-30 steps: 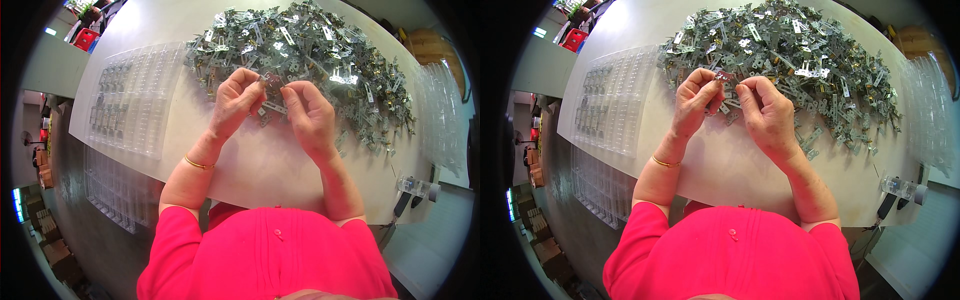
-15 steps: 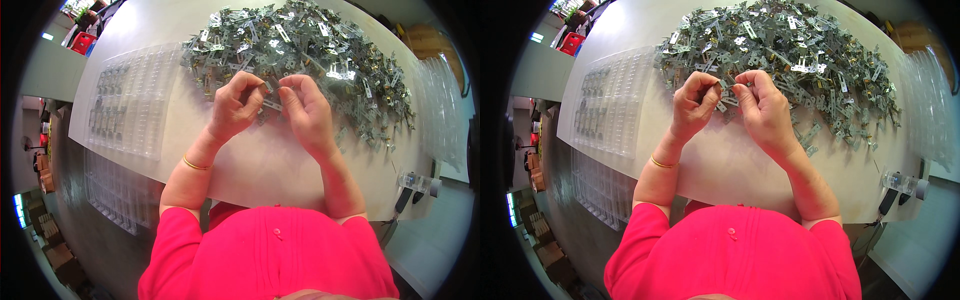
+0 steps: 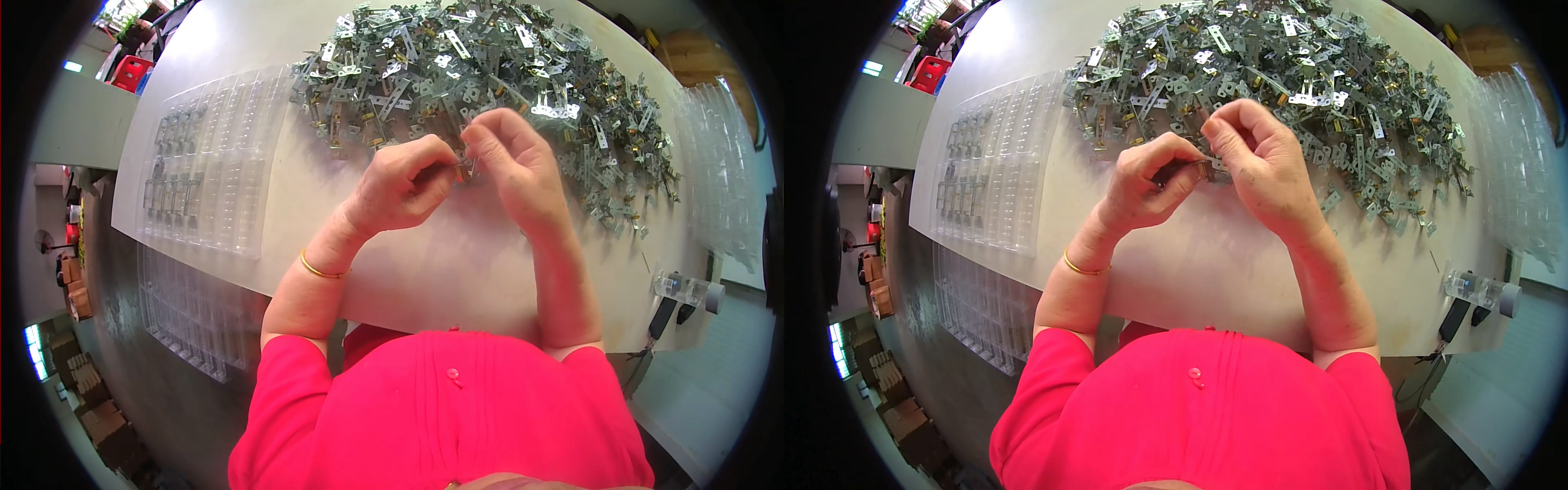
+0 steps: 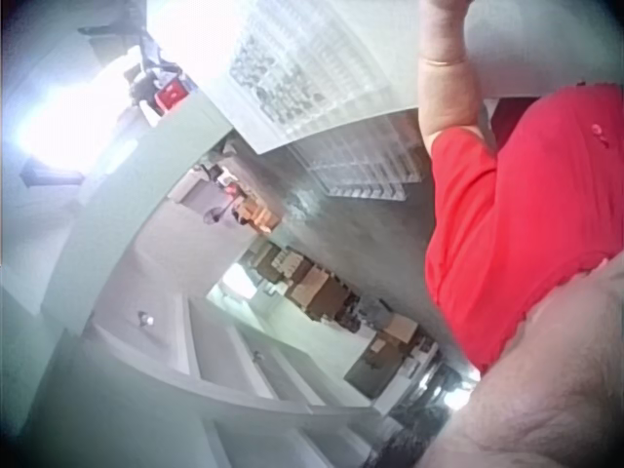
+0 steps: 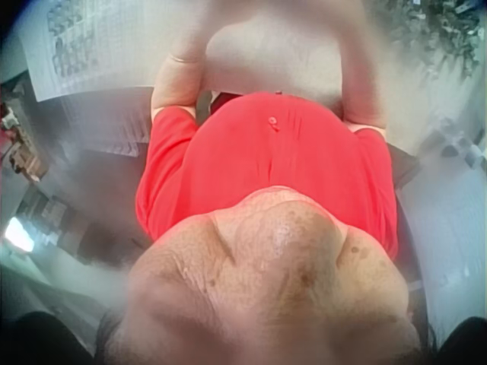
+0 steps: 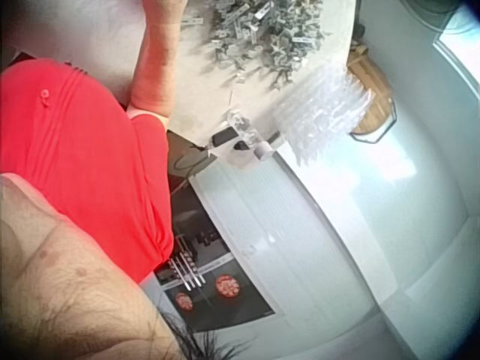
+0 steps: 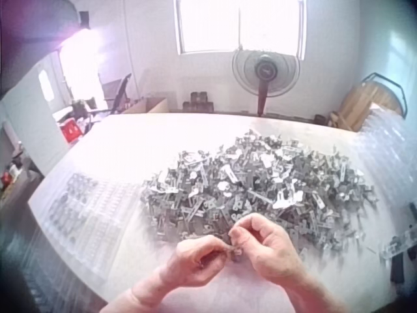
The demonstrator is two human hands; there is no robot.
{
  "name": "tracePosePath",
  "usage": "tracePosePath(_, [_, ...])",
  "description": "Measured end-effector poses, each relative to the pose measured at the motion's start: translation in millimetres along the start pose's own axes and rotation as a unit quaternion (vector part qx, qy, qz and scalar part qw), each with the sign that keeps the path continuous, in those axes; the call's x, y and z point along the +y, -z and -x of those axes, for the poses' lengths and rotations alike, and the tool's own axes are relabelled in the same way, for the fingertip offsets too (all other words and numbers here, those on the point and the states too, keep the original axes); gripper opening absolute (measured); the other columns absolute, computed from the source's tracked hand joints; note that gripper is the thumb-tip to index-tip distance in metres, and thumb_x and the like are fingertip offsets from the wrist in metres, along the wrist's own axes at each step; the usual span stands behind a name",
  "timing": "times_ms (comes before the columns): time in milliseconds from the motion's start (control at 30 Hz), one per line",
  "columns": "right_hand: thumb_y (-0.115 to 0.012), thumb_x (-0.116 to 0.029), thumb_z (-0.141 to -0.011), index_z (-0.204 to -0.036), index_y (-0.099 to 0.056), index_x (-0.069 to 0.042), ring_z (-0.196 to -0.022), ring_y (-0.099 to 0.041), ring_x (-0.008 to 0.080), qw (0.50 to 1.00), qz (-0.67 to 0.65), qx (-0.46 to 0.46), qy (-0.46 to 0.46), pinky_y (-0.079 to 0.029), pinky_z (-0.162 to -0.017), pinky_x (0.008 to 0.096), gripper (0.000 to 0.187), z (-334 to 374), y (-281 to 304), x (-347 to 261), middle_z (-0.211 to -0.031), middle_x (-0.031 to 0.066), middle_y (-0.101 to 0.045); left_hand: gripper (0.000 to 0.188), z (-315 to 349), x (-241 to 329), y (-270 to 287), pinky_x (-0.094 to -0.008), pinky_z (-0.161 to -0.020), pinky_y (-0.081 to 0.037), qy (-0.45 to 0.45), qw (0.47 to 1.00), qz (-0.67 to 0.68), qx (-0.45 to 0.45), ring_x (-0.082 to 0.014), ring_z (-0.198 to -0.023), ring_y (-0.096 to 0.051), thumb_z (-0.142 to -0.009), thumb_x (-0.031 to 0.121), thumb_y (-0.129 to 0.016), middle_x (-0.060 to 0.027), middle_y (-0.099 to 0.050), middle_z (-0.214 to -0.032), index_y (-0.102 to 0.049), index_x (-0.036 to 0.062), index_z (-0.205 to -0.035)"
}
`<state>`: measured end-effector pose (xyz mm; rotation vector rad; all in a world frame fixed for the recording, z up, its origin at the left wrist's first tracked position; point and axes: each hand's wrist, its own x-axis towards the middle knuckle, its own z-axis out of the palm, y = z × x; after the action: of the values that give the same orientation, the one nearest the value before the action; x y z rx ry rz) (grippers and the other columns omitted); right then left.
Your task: The person picks up metal brackets and pins from a pile, inserts a pin into each bracket, and places the assembled units into a plastic tray.
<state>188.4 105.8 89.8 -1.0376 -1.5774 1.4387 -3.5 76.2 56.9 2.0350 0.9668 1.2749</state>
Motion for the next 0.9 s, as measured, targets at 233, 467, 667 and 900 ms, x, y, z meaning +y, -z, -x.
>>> tracePosePath(233, [-0.066,-0.006,-0.097,-0.099,-0.065,-0.003,-0.091,-0.062,0.0103,0.979,0.002,0.057,0.198,-0.049,-0.082,0.0248,0.004,1.1,3.1,-10.7,-0.099,0.0021,-0.067,0.006,-1.1,-1.0,7.7,-0.0202,-0.053,-0.042,0.250,0.926,0.284,0.020,-0.0048,-0.062,-0.055,-0.100,0.007,-0.060,-0.0016,-0.065,-0.080,-0.060,0.0017,-0.103])
tracePosePath(467, [-0.069,-0.002,-0.091,-0.095,-0.066,-0.003,-0.094,-0.067,0.0266,0.938,0.205,-0.019,0.278,-0.054,-0.080,0.0355,0.006,1.7,-1.7,-11.9,-0.102,0.0100,-0.068,0.015,-2.4,-9.5,15.0,-0.0201,-0.052,-0.042,0.288,0.894,0.344,-0.008,-0.0071,-0.061,-0.058,-0.099,0.016,-0.063,-0.0041,-0.067,-0.079,-0.061,0.0020,-0.101])
tracePosePath(667, [-0.068,-0.001,-0.093,-0.098,-0.066,-0.002,-0.091,-0.066,0.0192,0.947,0.167,0.017,0.274,-0.053,-0.078,0.0307,0.005,1.5,-2.2,-13.8,-0.097,0.0069,-0.068,0.033,-6.4,-18.4,22.1,-0.0316,-0.068,-0.052,0.272,0.809,0.520,-0.037,-0.0244,-0.082,-0.070,-0.102,0.025,-0.055,-0.0166,-0.071,-0.105,-0.059,-0.0022,-0.121])
tracePosePath(900, [-0.061,-0.016,-0.104,-0.105,-0.067,-0.003,-0.089,-0.065,0.0090,0.973,-0.173,0.133,0.069,-0.057,-0.083,0.0275,0.015,-1.5,3.5,-11.5,-0.099,0.0033,-0.069,0.049,-3.6,-19.7,9.3,-0.0445,-0.100,-0.052,0.137,0.867,0.478,0.015,-0.0352,-0.128,-0.059,-0.103,0.016,-0.055,-0.0225,-0.055,-0.144,-0.045,-0.0006,-0.148])
